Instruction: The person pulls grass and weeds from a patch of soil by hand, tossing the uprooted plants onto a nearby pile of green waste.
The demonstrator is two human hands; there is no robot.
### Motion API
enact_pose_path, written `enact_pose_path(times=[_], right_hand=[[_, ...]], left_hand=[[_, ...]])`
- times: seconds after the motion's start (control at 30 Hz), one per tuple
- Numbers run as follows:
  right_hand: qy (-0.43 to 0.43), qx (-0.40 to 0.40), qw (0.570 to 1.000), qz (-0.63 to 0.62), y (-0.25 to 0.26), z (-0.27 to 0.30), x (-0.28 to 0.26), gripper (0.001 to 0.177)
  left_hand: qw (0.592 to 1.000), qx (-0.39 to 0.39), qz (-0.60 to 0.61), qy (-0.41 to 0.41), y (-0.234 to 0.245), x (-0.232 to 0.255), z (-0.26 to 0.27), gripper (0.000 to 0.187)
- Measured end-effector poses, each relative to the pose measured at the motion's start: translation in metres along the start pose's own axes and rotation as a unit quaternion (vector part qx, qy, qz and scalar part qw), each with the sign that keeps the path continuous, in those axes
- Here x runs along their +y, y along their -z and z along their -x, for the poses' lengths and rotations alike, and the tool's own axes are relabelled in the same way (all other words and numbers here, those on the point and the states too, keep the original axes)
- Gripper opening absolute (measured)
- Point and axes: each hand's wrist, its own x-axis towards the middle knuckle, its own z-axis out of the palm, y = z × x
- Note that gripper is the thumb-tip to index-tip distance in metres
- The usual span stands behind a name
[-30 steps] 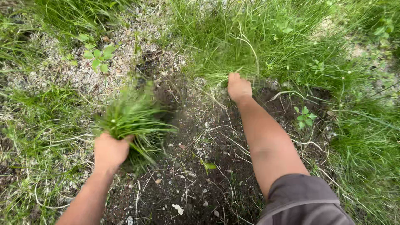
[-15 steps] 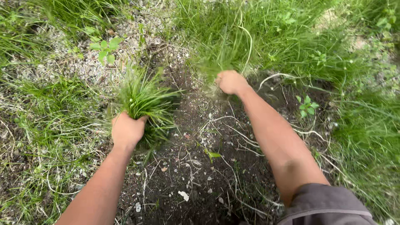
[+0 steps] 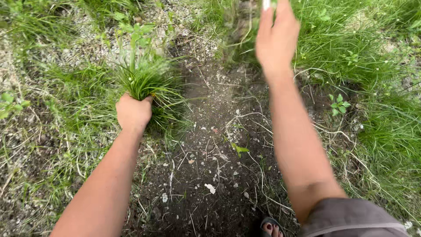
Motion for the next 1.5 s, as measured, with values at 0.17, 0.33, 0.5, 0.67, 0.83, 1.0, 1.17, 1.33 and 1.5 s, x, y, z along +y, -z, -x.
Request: enact_pose_path(times=[0.17, 0.33, 0.5, 0.67, 0.83, 1.0, 1.17, 1.33, 1.5], right_hand=[[0.023, -0.489, 0.830, 0.269, -0.108, 0.135, -0.012, 0.028], [-0.038, -0.635, 0.733, 0.240, -0.108, 0.169, -0.030, 0.030], [-0.066, -0.431, 0.857, 0.276, -0.070, 0.057, -0.074, 0.032], [-0.076, -0.180, 0.972, 0.132, -0.040, 0.023, -0.071, 0.019], [-0.134, -0.348, 0.908, 0.190, -0.089, 0.114, -0.024, 0.058], [-0.185, -0.522, 0.812, 0.182, -0.085, 0.188, 0.009, 0.035], [-0.503, -0.515, 0.694, -0.006, -0.009, 0.116, -0.092, 0.082], [-0.706, -0.446, 0.451, -0.316, 0.078, 0.072, -0.184, 0.086], [-0.715, -0.287, 0.438, -0.463, 0.182, 0.106, -0.224, 0.063]], left_hand=[[0.997, -0.015, 0.020, 0.071, 0.017, -0.011, -0.002, 0.046], [0.998, -0.025, -0.002, 0.063, 0.019, -0.018, 0.002, 0.047], [0.997, -0.043, 0.009, 0.061, 0.019, -0.010, -0.003, 0.050], [0.996, -0.027, 0.018, 0.085, 0.020, -0.002, -0.008, 0.046], [0.998, -0.019, 0.010, 0.064, 0.012, -0.005, -0.011, 0.046], [0.998, -0.032, -0.012, 0.057, -0.009, -0.004, -0.009, 0.049], [0.996, -0.025, -0.061, -0.063, -0.015, 0.026, 0.051, 0.039], [0.979, -0.124, 0.068, -0.145, 0.052, 0.093, 0.158, 0.062], [0.920, -0.162, -0.019, -0.357, 0.173, 0.167, 0.237, 0.062]])
